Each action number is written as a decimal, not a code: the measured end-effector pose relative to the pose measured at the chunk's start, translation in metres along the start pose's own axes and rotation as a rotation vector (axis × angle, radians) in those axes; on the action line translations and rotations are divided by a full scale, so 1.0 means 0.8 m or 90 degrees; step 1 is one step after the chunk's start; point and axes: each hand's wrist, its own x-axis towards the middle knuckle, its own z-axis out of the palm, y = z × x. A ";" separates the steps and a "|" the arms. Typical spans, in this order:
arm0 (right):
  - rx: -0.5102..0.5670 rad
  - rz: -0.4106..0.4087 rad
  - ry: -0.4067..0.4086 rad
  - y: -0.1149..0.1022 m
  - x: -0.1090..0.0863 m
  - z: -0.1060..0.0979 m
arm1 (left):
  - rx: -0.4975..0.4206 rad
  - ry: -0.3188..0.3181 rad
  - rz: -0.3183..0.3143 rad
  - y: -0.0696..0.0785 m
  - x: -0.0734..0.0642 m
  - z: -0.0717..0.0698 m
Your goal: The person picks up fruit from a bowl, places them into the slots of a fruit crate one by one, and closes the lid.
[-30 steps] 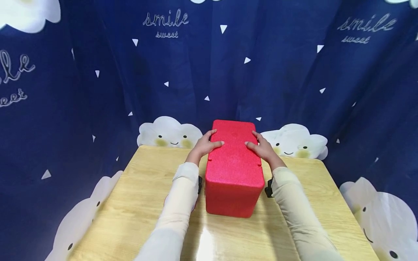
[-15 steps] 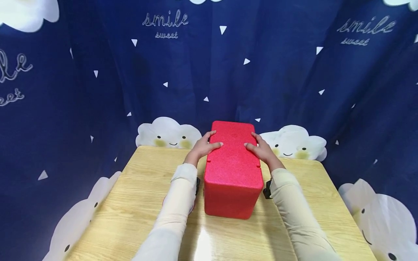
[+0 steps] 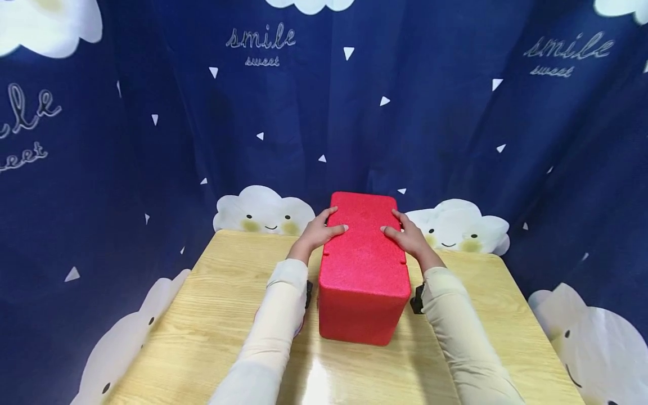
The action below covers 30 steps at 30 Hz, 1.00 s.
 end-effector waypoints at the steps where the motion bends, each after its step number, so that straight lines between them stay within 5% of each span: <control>1: 0.011 -0.003 -0.004 0.000 0.000 0.000 | 0.007 0.000 0.004 0.000 0.000 -0.001; 6: 0.086 -0.001 -0.027 -0.004 -0.006 -0.001 | 0.032 0.000 0.025 0.003 -0.004 -0.007; 11: 0.153 0.000 -0.035 -0.019 -0.032 -0.010 | -0.017 -0.017 0.042 -0.001 -0.021 -0.008; 20: 0.191 -0.025 -0.052 -0.026 -0.065 -0.006 | -0.086 -0.020 0.091 -0.013 -0.065 -0.012; 27: 0.225 -0.026 -0.032 0.002 -0.075 0.004 | -0.127 -0.042 0.109 0.025 -0.123 -0.024; 30: 0.229 -0.029 -0.022 0.002 -0.085 0.005 | -0.158 -0.042 0.108 0.025 -0.138 -0.025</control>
